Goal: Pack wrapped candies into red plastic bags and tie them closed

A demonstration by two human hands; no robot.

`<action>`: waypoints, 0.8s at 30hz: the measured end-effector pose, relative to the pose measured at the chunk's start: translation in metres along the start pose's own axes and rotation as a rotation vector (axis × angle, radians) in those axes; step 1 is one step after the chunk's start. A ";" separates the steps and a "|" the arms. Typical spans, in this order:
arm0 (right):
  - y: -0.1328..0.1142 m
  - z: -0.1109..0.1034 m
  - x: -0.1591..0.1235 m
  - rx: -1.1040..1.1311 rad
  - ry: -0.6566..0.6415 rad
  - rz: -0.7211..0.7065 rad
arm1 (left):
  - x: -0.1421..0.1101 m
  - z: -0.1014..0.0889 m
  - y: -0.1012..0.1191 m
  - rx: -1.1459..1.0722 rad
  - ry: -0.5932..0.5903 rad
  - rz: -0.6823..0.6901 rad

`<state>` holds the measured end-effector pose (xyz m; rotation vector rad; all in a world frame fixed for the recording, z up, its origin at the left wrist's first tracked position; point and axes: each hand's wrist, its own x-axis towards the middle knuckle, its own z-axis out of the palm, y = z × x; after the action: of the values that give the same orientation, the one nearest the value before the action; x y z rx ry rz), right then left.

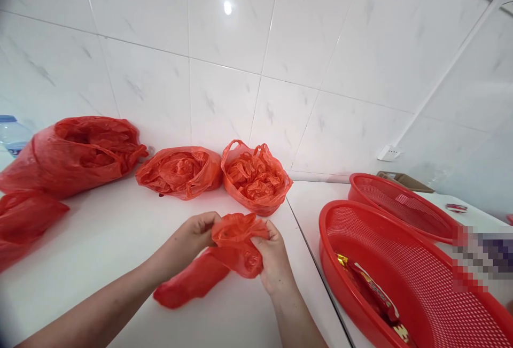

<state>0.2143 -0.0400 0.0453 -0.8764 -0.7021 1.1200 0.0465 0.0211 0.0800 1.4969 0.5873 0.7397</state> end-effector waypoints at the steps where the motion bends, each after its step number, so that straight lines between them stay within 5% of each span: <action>1: -0.002 -0.005 0.002 -0.033 0.018 -0.012 | 0.000 -0.003 0.001 -0.144 0.003 -0.057; 5: -0.011 -0.021 0.009 -0.239 0.100 -0.121 | 0.002 -0.009 0.001 -0.516 0.048 -0.166; 12: -0.004 -0.013 0.010 -0.420 0.279 -0.292 | 0.007 -0.013 0.000 -0.688 0.276 -0.023; 15: 0.012 -0.002 0.006 -0.337 0.310 -0.136 | 0.006 -0.015 0.001 -0.723 0.306 0.001; 18: 0.028 0.008 -0.002 -0.264 0.126 0.083 | 0.002 -0.011 0.000 -0.736 0.266 -0.005; 21: 0.038 0.013 -0.007 -0.302 -0.009 0.147 | -0.004 -0.003 -0.002 -0.751 0.193 -0.040; 24: 0.041 0.012 -0.007 -0.309 0.026 0.196 | -0.011 0.004 -0.004 -0.730 0.168 -0.076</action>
<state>0.1835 -0.0363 0.0150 -1.2413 -0.7929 1.1888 0.0431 0.0106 0.0748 0.7408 0.4260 0.9021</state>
